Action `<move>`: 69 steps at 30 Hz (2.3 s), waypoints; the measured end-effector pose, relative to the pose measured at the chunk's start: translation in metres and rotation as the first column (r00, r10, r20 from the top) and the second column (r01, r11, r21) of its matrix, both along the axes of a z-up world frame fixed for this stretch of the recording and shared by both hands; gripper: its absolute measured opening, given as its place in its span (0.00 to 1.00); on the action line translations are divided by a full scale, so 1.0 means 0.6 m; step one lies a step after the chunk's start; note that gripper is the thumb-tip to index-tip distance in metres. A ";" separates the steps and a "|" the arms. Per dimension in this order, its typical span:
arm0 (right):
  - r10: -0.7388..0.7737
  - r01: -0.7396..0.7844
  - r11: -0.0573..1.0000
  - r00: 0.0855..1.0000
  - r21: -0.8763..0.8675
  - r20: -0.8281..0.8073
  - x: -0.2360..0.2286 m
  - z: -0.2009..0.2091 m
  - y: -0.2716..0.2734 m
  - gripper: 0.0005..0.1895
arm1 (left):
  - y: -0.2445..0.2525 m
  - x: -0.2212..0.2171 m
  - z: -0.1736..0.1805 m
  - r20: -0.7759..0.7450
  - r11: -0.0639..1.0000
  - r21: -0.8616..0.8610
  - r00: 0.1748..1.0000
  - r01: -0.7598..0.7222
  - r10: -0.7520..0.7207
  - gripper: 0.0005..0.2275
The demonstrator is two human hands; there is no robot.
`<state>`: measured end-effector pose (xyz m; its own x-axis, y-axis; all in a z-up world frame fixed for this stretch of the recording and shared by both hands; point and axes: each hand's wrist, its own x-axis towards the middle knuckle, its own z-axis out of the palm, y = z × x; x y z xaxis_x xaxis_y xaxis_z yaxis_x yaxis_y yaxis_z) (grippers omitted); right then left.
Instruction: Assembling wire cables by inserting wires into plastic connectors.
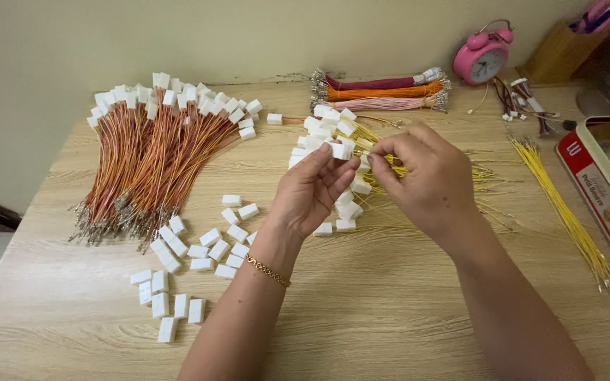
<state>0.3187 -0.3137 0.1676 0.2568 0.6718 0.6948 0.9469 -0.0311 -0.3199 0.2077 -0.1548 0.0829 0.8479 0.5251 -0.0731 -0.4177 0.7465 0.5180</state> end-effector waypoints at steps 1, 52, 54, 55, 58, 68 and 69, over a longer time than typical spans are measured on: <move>-0.001 0.001 1.000 1.000 0.001 -0.001 0.001 -0.001 0.000 0.05 | 0.000 0.000 -0.001 -0.001 1.000 0.001 1.000 0.001 -0.001 0.09; 0.060 -0.076 0.995 0.965 -0.057 -0.254 0.004 -0.034 0.028 0.04 | -0.011 -0.002 0.001 -0.025 0.987 0.157 0.999 0.025 -0.021 0.08; 0.068 -0.072 0.997 0.974 -0.011 -0.218 0.005 -0.037 0.030 0.04 | -0.013 -0.002 0.001 -0.027 0.983 0.183 1.000 0.014 -0.009 0.08; 0.068 -0.072 0.997 0.973 -0.011 -0.219 0.005 -0.035 0.030 0.04 | -0.011 -0.002 -0.001 -0.029 0.983 0.182 1.000 0.014 -0.009 0.08; 0.030 -0.057 0.994 0.964 -0.093 -0.264 0.011 -0.034 0.028 0.03 | -0.007 -0.002 -0.005 -0.051 0.980 0.198 0.999 0.005 0.005 0.08; -0.240 0.160 0.900 0.958 -0.405 -0.154 0.137 -0.067 0.023 0.13 | 0.028 0.016 0.006 -0.251 0.233 0.964 0.704 0.124 0.664 0.12; -0.248 0.164 0.894 0.956 -0.417 -0.155 0.160 -0.075 0.017 0.14 | 0.038 0.021 -0.003 -0.156 0.036 0.980 0.640 0.196 0.753 0.13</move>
<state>0.4145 -0.3034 0.1229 0.5241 0.7961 0.3025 0.8229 -0.3820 -0.4205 0.2201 -0.1319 0.0814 0.5909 0.7052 0.3918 0.2640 -0.6280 0.7321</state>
